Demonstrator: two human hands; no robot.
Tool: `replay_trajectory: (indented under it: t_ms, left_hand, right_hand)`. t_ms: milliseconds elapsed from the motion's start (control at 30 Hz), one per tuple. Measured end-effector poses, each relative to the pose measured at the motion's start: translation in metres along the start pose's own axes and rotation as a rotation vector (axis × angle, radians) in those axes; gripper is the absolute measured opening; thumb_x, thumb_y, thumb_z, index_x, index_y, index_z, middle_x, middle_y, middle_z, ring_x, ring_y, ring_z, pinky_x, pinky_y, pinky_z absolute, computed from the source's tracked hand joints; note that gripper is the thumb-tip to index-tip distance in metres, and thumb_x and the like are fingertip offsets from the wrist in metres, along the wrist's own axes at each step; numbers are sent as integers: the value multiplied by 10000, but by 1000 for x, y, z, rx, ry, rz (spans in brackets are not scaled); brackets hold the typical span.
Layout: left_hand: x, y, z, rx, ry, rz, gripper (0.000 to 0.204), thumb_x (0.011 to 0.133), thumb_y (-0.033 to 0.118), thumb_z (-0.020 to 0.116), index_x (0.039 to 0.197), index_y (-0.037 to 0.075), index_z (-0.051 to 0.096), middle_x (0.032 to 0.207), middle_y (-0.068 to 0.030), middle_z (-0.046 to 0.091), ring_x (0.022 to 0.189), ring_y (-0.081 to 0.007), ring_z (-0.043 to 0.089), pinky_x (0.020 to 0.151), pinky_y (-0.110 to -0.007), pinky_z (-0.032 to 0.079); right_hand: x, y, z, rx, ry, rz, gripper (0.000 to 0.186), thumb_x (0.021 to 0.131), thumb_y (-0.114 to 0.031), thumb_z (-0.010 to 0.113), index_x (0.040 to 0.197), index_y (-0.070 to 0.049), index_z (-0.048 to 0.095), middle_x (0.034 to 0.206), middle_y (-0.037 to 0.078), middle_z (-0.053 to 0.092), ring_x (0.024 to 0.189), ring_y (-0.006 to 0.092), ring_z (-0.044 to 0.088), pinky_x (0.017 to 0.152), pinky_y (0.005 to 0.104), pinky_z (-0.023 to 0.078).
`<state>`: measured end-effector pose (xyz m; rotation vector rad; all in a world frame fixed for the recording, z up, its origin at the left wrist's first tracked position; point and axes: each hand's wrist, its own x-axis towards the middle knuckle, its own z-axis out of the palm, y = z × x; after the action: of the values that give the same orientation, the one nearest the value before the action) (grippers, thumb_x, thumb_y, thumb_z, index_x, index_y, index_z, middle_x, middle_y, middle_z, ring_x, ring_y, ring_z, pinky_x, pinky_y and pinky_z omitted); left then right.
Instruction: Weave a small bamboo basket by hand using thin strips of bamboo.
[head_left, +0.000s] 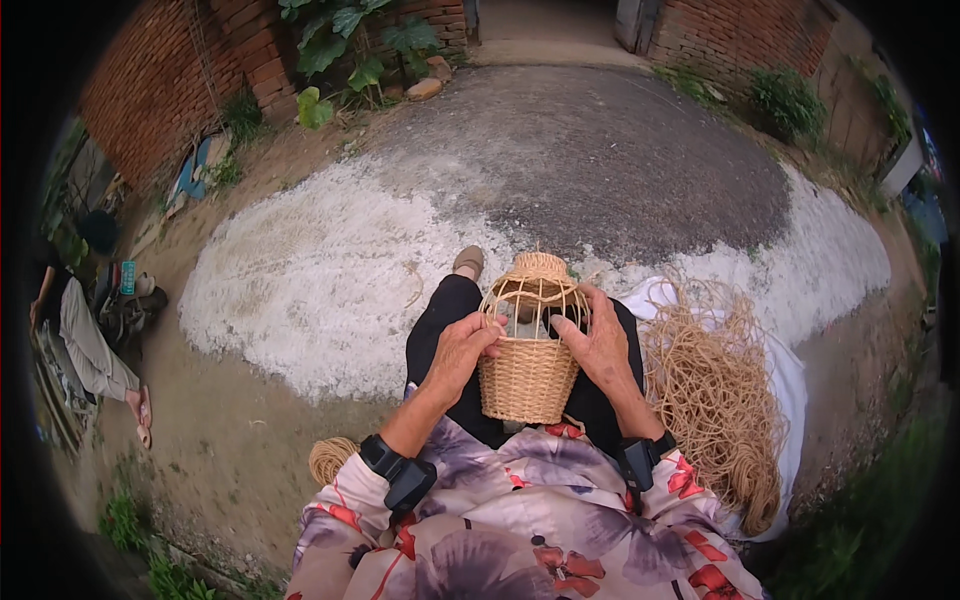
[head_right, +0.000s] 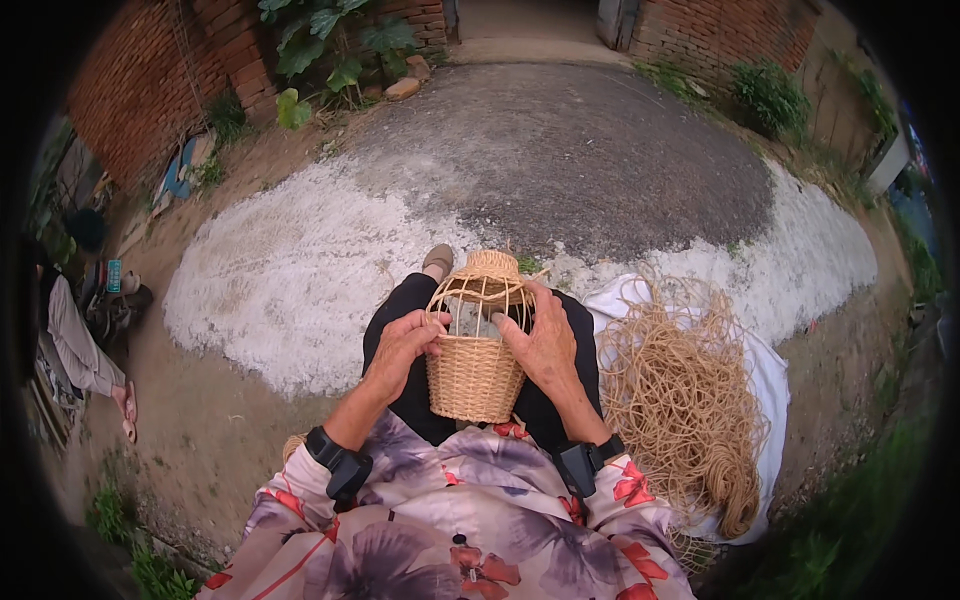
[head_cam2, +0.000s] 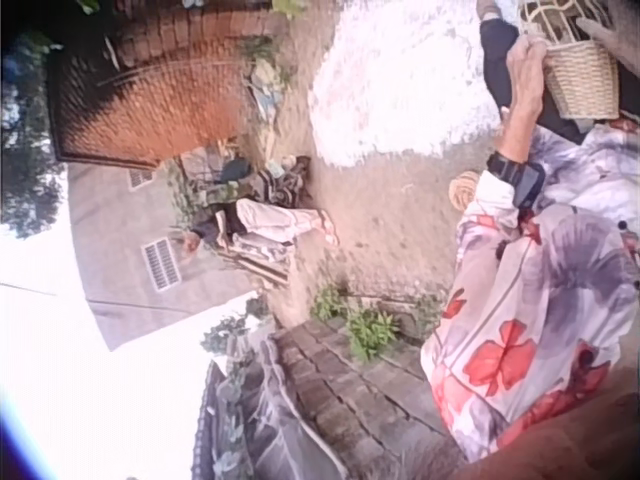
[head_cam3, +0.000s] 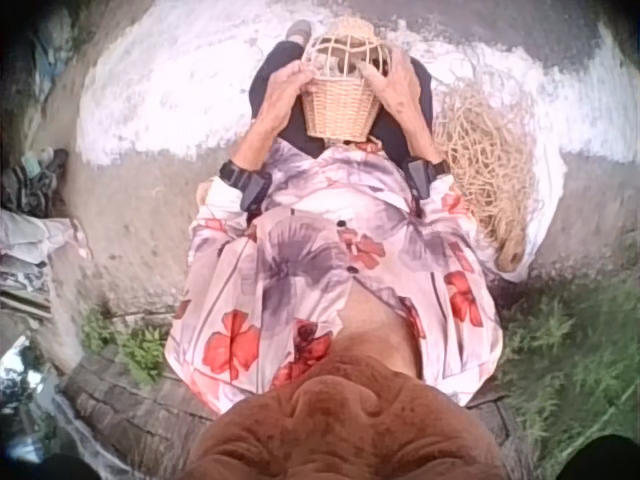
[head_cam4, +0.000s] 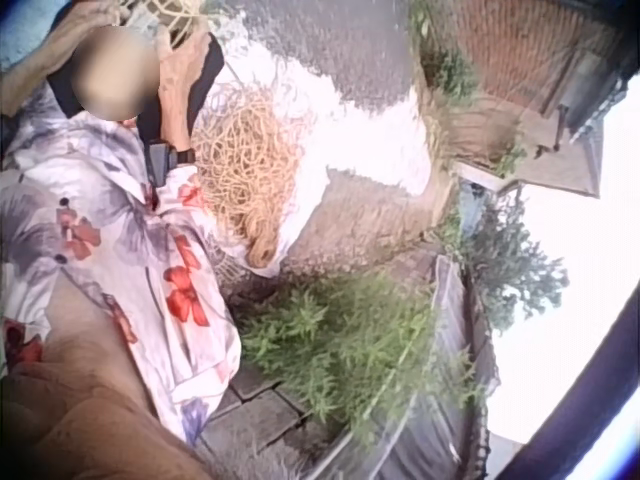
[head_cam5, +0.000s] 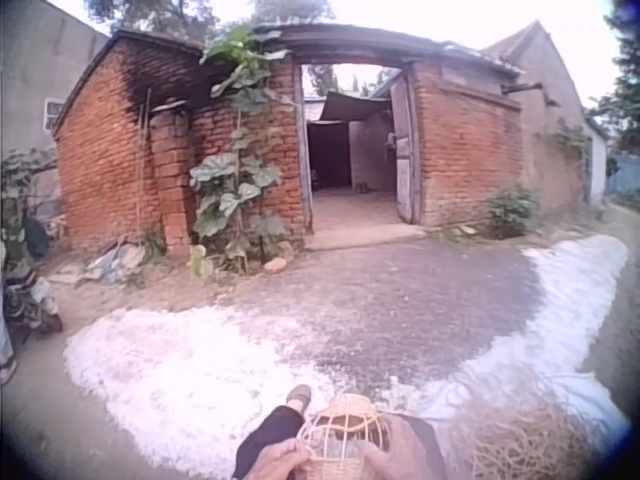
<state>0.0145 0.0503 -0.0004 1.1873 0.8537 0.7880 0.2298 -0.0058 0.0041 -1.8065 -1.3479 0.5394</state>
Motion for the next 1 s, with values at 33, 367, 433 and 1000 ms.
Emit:
replay_trajectory:
  t_ms: [33,367,433,1000]
  left_hand:
    - [-1,0,-1,15,15,-8,207,898,174,576,869,-25,626,1110,-138,625,736,-97,566,713,-243,466]
    - [-18,-10,-11,-55,319,-40,182,907,190,580,847,24,625,722,-14,566,592,-79,549,527,-236,507]
    - [-23,-16,-14,-176,328,-84,161,903,187,587,885,31,624,748,-20,585,605,-73,556,530,-228,515]
    - [46,26,31,1000,66,416,155,781,98,629,922,79,690,774,-118,674,677,-301,660,627,-382,520]
  right_hand:
    - [1,-11,2,-71,-11,21,673,784,-379,681,1333,-68,447,1217,198,553,1055,350,590,879,461,475]
    - [6,-14,3,-75,-30,130,694,738,-267,646,1365,-108,396,1270,211,529,1114,407,570,936,468,463]
    - [5,-12,5,-79,-22,118,700,735,-261,645,1369,-108,390,1275,216,528,1111,408,572,933,469,464]
    - [6,-8,5,-54,-35,95,674,717,-223,637,1340,-96,413,1245,231,541,1082,408,587,906,467,483]
